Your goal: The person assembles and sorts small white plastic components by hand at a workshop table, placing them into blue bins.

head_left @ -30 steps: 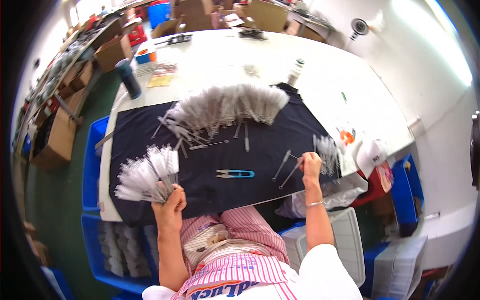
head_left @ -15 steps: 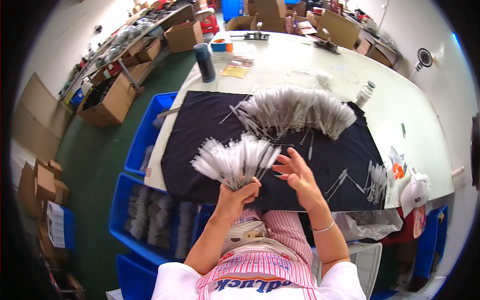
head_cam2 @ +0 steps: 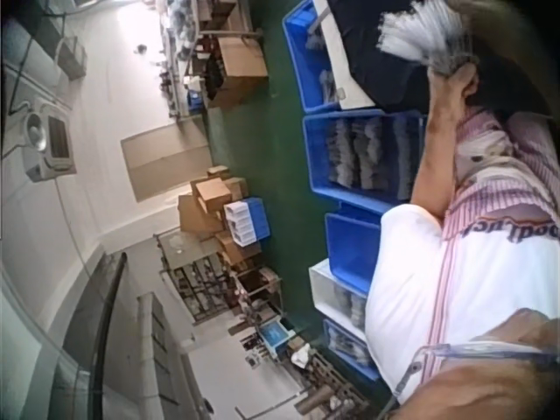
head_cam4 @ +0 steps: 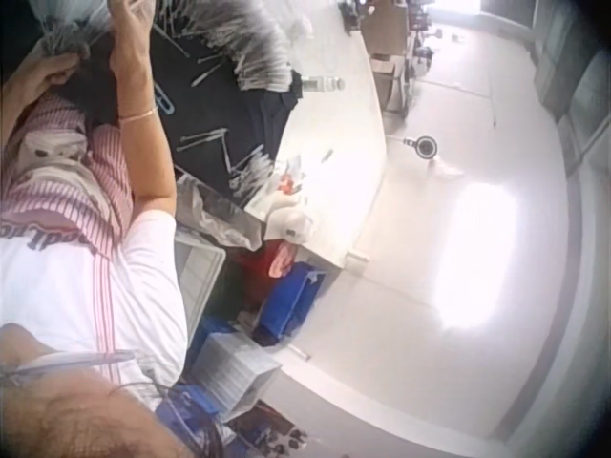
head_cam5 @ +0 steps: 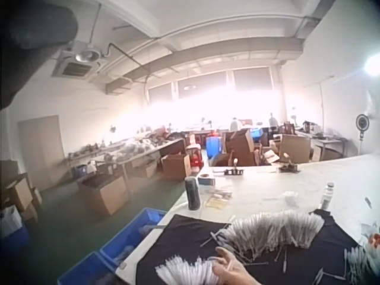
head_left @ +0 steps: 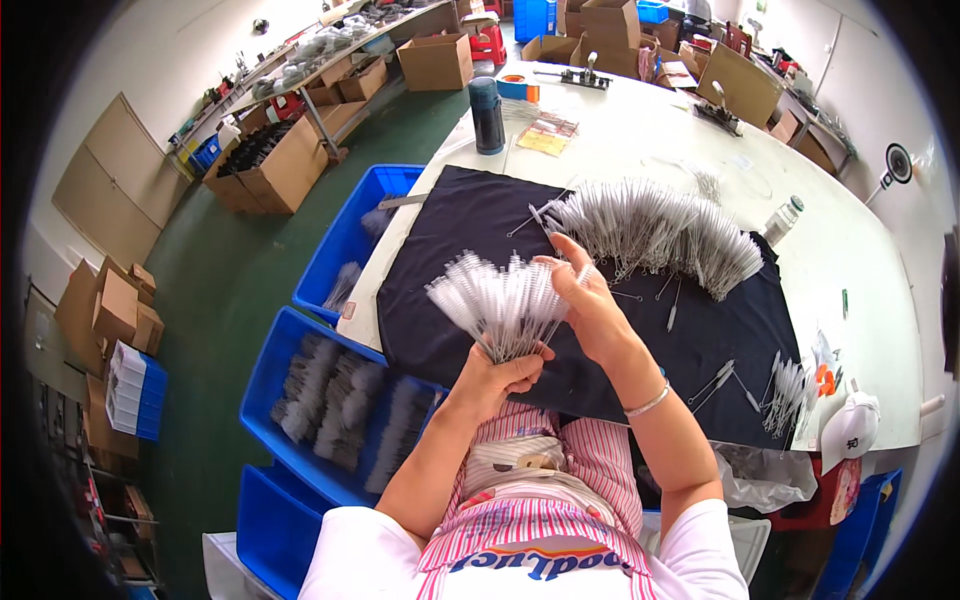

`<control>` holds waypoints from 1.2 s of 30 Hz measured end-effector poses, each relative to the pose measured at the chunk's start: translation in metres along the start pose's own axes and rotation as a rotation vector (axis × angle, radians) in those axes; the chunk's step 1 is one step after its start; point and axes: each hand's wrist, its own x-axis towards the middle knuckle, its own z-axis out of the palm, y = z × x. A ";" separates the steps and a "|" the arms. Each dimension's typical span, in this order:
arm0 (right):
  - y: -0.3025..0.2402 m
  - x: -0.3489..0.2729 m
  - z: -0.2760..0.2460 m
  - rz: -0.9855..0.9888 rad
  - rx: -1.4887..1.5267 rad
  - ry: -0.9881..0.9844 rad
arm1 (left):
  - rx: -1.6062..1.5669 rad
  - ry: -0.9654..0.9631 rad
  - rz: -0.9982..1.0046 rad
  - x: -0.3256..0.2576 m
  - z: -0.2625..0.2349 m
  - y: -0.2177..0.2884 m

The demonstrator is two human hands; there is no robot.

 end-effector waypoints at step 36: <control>-0.024 0.013 0.010 -0.773 -1.354 -0.121 | 0.240 0.320 0.137 0.000 -0.012 0.008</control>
